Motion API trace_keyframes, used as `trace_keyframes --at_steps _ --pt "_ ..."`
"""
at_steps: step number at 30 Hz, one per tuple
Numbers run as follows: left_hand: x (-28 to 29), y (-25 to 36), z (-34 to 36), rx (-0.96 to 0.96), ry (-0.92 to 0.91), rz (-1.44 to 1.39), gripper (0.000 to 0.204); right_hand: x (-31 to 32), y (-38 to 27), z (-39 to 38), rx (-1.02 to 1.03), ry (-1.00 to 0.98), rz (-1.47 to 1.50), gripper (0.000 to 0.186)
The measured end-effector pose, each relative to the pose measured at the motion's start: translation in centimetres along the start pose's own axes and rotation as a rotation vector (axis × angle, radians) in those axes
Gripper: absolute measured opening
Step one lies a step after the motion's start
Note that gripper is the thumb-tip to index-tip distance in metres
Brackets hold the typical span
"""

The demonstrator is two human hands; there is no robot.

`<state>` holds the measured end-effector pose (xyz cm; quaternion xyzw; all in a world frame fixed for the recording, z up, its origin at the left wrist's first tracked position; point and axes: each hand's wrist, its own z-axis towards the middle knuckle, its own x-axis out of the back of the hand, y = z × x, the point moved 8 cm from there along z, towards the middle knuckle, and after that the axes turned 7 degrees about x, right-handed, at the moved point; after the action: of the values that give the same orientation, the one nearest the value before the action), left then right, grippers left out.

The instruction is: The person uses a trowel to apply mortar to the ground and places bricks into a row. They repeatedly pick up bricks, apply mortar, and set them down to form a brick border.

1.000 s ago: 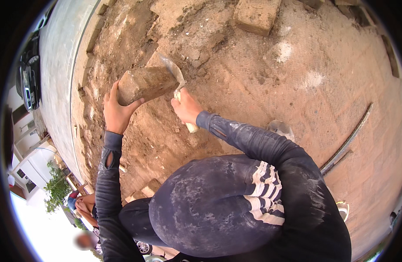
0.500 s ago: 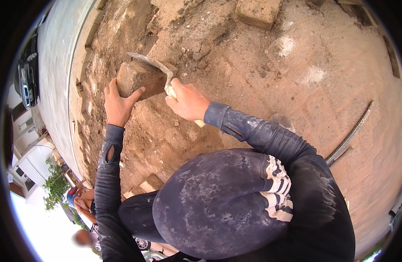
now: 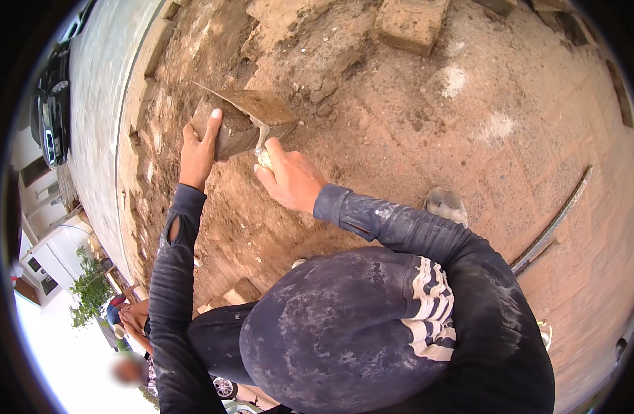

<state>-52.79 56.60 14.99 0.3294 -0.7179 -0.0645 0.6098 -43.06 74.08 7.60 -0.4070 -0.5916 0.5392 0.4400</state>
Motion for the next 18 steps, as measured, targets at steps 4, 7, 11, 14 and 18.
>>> trace_keyframes --at_steps 4,7,11,14,18 --pt "-0.9 -0.2 0.6 -0.011 -0.01 0.038 0.092 1.7 5.6 1.6 -0.352 -0.065 0.164 0.038" --pt "-0.4 -1.4 1.8 -0.097 0.027 0.019 0.091 3.0 6.7 2.5 -0.417 -0.146 0.141 0.039" --pt "-1.1 -0.3 1.0 0.03 -0.096 -0.023 0.093 1.1 2.2 -0.5 0.07 0.056 -0.049 0.04" --pt "-0.8 -0.7 1.4 -0.001 -0.056 0.031 0.095 1.9 7.5 2.0 -0.466 -0.104 0.309 0.038" --pt "-0.7 -1.9 0.7 0.061 -0.172 -0.157 0.08 2.2 1.7 1.2 -0.28 -0.2 0.181 0.035"
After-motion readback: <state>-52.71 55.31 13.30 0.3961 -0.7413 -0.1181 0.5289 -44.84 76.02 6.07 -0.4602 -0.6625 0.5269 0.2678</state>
